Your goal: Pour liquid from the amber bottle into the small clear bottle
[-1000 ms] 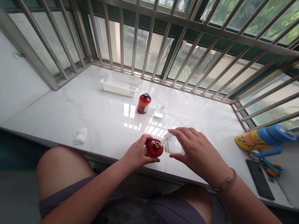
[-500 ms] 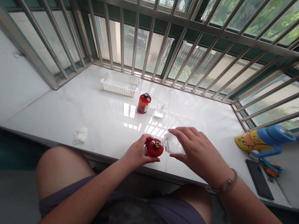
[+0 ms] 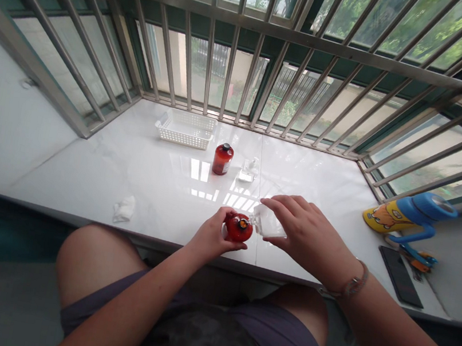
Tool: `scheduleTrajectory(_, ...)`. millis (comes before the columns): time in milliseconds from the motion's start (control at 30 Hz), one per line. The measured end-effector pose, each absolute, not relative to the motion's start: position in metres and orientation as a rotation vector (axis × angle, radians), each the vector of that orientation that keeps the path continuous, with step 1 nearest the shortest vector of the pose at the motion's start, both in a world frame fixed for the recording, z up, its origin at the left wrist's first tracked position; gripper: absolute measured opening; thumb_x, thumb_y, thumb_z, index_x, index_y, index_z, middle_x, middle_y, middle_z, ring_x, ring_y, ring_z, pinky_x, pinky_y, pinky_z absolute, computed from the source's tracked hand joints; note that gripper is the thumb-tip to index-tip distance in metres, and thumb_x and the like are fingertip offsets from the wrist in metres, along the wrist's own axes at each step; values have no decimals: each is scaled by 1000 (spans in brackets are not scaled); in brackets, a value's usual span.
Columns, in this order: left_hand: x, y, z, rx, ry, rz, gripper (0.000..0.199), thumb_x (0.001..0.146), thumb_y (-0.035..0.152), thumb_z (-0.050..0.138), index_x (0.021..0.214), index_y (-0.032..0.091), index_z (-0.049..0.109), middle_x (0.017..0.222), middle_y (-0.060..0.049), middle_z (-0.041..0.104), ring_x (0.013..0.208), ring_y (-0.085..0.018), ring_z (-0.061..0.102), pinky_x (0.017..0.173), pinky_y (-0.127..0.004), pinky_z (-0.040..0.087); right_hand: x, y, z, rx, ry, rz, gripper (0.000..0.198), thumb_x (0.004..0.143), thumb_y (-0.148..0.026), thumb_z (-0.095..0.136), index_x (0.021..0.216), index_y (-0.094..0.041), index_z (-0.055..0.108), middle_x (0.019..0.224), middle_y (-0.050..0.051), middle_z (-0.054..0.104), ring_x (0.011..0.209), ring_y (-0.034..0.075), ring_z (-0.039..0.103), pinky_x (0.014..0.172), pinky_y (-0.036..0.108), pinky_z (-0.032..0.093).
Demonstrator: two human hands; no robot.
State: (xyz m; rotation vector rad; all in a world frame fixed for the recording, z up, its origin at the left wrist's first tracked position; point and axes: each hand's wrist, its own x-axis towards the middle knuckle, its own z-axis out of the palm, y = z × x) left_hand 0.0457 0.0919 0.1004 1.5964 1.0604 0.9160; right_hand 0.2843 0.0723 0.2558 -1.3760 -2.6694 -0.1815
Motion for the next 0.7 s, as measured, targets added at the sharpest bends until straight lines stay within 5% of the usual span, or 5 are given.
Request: scheduleTrajectory(700,46,92,100,1609,1058,929,84,61,31,106,127,28,54,130,-5,71,121,-30,69,107,-45,54,284,71,257,-1368,-2684,-212,75,85,-27,89,150,-24,51,141,12,65,125,34,61,98,48,55)
